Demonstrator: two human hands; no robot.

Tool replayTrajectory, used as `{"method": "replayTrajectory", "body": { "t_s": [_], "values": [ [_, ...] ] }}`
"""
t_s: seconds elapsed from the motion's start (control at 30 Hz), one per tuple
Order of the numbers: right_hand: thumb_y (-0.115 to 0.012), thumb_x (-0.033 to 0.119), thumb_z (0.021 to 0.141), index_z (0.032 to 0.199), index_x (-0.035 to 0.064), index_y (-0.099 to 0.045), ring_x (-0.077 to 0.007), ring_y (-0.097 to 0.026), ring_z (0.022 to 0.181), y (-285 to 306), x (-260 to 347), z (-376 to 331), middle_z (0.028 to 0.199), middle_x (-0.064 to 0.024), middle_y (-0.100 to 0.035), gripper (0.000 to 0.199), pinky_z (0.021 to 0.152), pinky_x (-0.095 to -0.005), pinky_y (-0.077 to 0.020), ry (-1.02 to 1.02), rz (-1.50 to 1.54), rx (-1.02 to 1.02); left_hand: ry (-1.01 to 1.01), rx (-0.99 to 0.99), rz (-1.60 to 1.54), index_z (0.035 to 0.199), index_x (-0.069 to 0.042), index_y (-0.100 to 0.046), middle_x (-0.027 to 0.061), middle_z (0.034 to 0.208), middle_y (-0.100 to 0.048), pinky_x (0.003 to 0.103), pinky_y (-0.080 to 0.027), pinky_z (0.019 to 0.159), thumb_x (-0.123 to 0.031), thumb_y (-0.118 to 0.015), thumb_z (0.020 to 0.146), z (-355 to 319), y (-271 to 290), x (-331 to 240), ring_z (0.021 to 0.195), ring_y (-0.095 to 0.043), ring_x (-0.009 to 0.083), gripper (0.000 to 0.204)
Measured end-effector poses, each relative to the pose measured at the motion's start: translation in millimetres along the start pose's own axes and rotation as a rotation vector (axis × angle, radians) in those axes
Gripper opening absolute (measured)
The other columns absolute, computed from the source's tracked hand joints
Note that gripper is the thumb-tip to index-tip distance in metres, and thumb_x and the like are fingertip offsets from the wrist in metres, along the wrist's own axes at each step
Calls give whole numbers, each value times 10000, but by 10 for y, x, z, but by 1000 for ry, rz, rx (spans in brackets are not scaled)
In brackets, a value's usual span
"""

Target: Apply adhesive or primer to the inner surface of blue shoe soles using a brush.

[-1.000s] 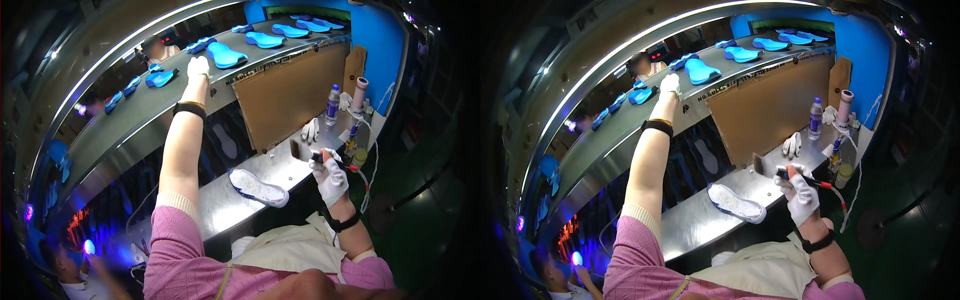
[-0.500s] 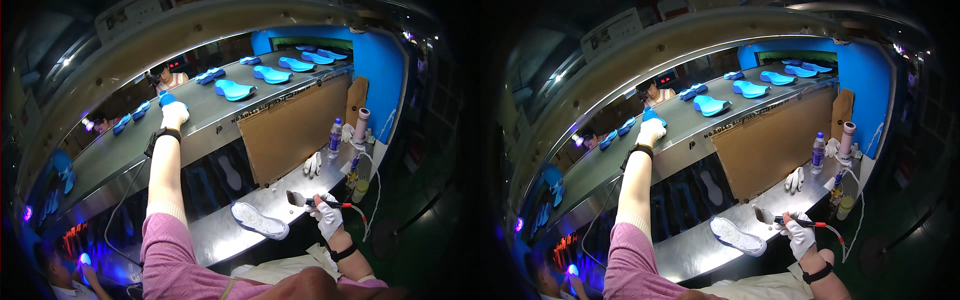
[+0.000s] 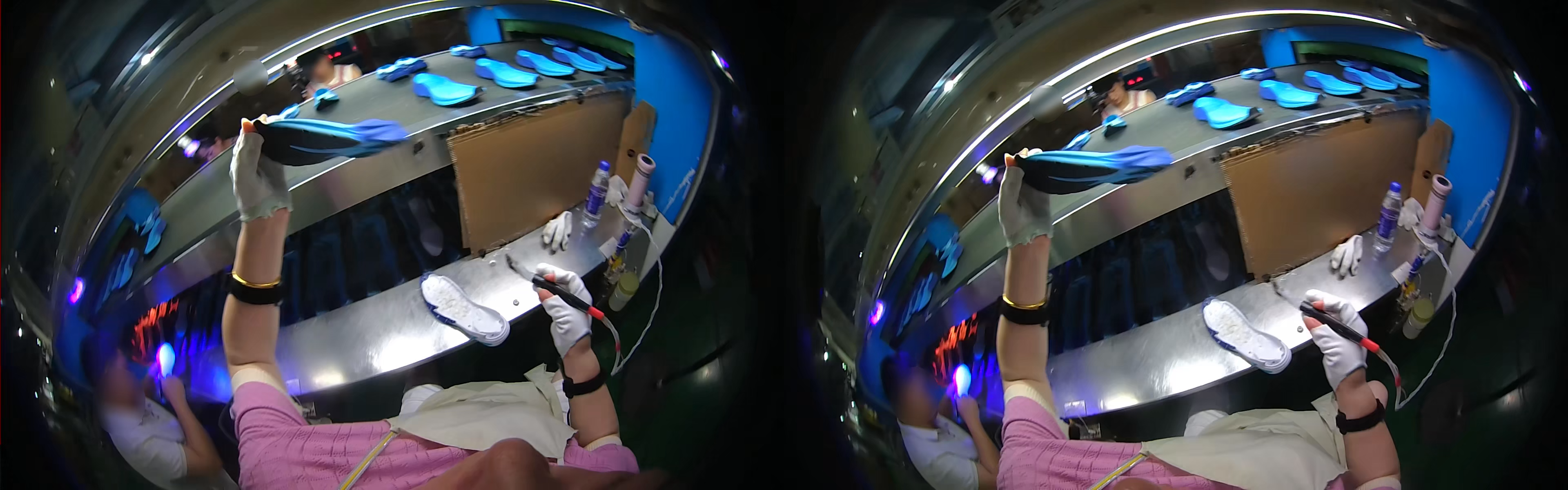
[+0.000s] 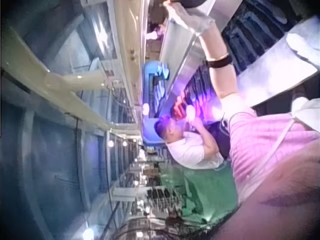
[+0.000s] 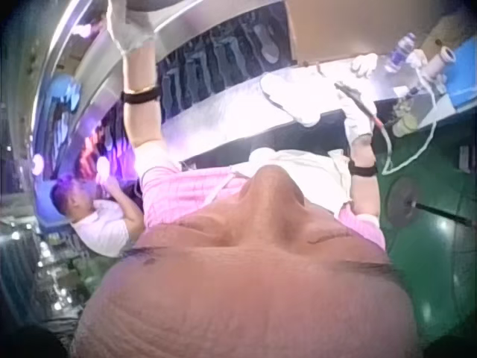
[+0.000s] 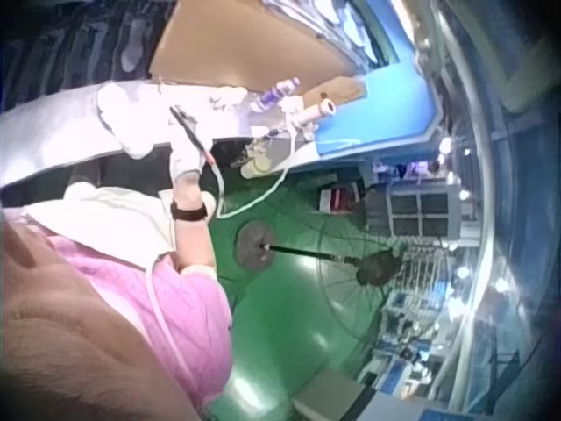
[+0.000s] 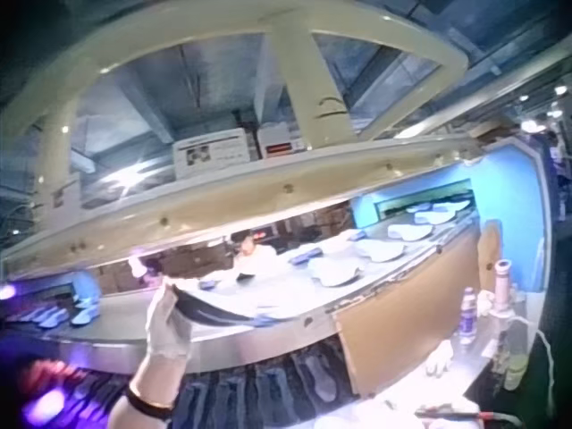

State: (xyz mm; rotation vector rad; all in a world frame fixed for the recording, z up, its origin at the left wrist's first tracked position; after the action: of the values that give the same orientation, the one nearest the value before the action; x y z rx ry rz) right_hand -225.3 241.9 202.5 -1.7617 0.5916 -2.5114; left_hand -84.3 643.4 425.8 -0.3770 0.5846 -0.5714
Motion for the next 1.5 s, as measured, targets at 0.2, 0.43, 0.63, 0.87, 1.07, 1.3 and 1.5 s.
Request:
{"method": "replayTrajectory", "body": {
  "t_s": [0.2,0.43,0.63,0.87,1.07,1.3,1.5],
  "values": [
    [-505,-86,799,973,41,-551,-100,-545,820,-91,244,-117,1033,-65,-602,220,718,-206,-421,95,-20,10,377,319,-562,755,-71,-514,108,743,-524,351,-438,590,-393,-463,879,-824,-324,498,688,-506,239,349],
    [-647,-30,772,906,10,-592,-87,-573,769,-286,-12,-270,856,-48,-627,150,723,-222,-462,-189,-207,79,1169,-195,-816,834,-78,-619,213,1284,-465,464,-365,989,-565,-370,883,-3015,-327,1603,1203,-416,365,549],
    [-673,15,761,906,7,-605,-91,-580,740,-212,-359,-263,810,-44,-638,160,697,-227,-468,-223,-257,175,1314,-208,-918,1318,-97,-403,201,1337,-403,623,-313,983,-710,-485,735,-3579,-530,1534,1233,-380,413,849],
    [-661,21,788,928,29,-558,-94,-592,759,-447,-567,-55,855,-52,-633,174,686,-224,-482,-174,-215,213,1149,-412,-716,1256,-98,-432,179,1141,-558,434,-460,911,-694,-392,790,-3558,-674,1820,1015,-574,315,757],
    [-667,-9,777,939,16,-557,-93,-604,790,-478,-555,-90,878,-60,-640,197,726,-226,-492,-98,-330,109,915,-356,-502,1200,-77,-475,138,1056,-595,364,-485,844,-672,-347,834,-3527,-762,1808,932,-593,245,710],
    [-664,-9,762,931,24,-603,-83,-617,787,-683,-498,-267,853,-43,-652,183,739,-223,-493,-4,-355,256,1015,-463,-453,1196,-70,-481,103,1106,-591,340,-455,903,-634,-351,861,-3675,-537,1932,1017,-570,211,669],
    [-679,23,699,852,68,-630,-184,-620,739,-748,-395,-320,799,-61,-635,167,709,-274,-485,382,-657,368,973,-385,-246,1247,-57,-443,199,1167,-549,401,-444,928,-631,-370,843,-3451,-528,1773,1042,-563,298,706]
  ]
}}
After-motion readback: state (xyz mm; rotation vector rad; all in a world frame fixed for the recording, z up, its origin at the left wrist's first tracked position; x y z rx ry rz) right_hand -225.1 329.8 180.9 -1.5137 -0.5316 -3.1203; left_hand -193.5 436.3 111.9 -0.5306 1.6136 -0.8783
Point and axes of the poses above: each hand's wrist, its own z-axis towards the middle knuckle, its own y-axis out of the back of the hand, x = y × z, the point moved 7 cm from there along z, towards the middle knuckle
